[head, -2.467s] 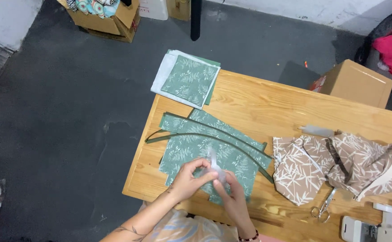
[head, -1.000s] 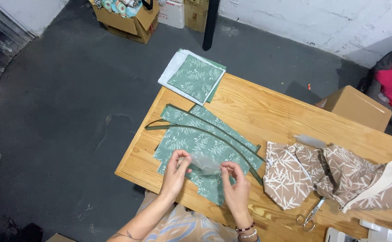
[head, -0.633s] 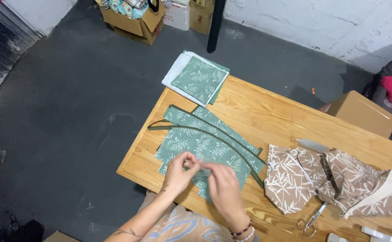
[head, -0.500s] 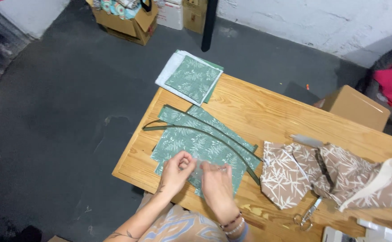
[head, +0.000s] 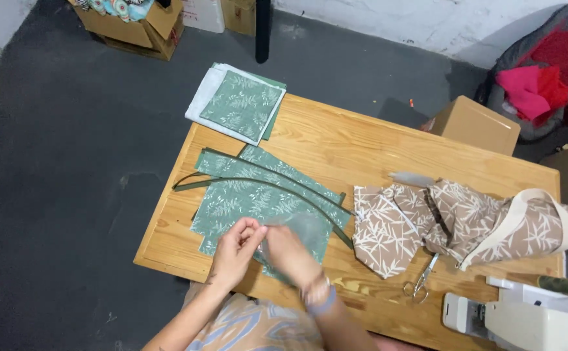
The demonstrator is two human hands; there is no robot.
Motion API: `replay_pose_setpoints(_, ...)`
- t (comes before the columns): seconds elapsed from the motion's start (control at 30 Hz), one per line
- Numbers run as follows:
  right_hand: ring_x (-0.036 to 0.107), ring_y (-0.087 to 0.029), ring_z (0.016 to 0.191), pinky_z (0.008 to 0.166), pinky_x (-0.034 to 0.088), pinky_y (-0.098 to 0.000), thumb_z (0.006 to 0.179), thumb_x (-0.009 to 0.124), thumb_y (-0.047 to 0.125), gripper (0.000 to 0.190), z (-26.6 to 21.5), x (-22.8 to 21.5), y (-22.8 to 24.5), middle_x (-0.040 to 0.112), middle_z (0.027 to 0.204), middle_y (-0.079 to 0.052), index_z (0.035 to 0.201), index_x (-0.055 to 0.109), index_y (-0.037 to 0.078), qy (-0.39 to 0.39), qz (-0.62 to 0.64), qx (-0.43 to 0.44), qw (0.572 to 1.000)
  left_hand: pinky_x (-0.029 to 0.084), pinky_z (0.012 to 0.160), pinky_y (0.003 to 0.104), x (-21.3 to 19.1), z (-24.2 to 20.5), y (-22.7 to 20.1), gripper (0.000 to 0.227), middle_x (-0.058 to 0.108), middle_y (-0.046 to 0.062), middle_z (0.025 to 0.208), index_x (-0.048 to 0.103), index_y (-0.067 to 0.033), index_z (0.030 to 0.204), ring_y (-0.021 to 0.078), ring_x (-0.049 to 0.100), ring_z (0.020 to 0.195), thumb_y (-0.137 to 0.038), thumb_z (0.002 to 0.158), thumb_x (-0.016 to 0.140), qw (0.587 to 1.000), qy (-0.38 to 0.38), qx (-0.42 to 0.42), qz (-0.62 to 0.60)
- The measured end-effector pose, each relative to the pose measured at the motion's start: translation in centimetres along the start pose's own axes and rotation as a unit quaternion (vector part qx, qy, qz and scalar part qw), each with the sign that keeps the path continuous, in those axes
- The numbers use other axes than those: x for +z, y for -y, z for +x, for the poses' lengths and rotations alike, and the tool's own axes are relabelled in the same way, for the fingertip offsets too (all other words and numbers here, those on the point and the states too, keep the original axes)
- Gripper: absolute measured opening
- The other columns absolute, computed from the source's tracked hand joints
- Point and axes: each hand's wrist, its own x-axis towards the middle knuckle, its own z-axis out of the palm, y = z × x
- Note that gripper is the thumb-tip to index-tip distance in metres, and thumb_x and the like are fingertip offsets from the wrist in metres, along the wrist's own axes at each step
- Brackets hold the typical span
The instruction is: The person is organizing and aligning fabric panels and zippers on a table, preparing them for sewing.
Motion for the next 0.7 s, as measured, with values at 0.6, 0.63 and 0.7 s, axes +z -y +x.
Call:
replay_pose_setpoints(0.6, 0.064, -0.029, 0.126, 0.099, 0.053, -0.0418, 0.104, 0.05, 0.031, 0.036, 1.7, 3.2, -1.9, 0.072, 0.129, -0.007, 0.131, 0.069, 0.016, -0.089, 0.023, 0.053, 0.994, 0.04, 0.056, 0.019, -1.2, 1.1, 1.3, 0.009, 0.062, 0.004, 0.061, 0.063, -0.008, 0.1, 0.0079, 0.054, 0.058, -0.016, 0.101, 0.067, 0.981, 0.017, -0.052, -0.187)
replay_pose_setpoints(0.63, 0.064, -0.029, 0.126, 0.099, 0.053, -0.0418, 0.104, 0.05, 0.031, 0.036, 1.8, 2.8, -2.5, 0.072, 0.129, -0.007, 0.131, 0.069, 0.016, -0.089, 0.023, 0.049, 0.995, 0.04, 0.056, 0.019, -1.4, 1.2, 1.4, 0.009, 0.062, 0.004, 0.061, 0.063, -0.008, 0.1, 0.0079, 0.054, 0.058, -0.016, 0.101, 0.067, 0.981, 0.014, -0.05, -0.186)
replay_pose_setpoints(0.7, 0.075, -0.025, 0.106, 0.091, 0.06, -0.0365, 0.094, 0.071, 0.026, 0.021, 1.7, 2.1, -3.9, 0.08, 0.11, -0.006, 0.11, 0.081, 0.017, -0.125, 0.239, 0.043, 0.962, 0.04, 0.056, 0.02, -1.5, 1.4, 1.7, 0.01, 0.063, 0.005, 0.061, 0.064, -0.0071, 0.099, 0.0086, 0.054, 0.057, -0.016, 0.099, 0.069, 0.98, 0.002, -0.059, -0.189)
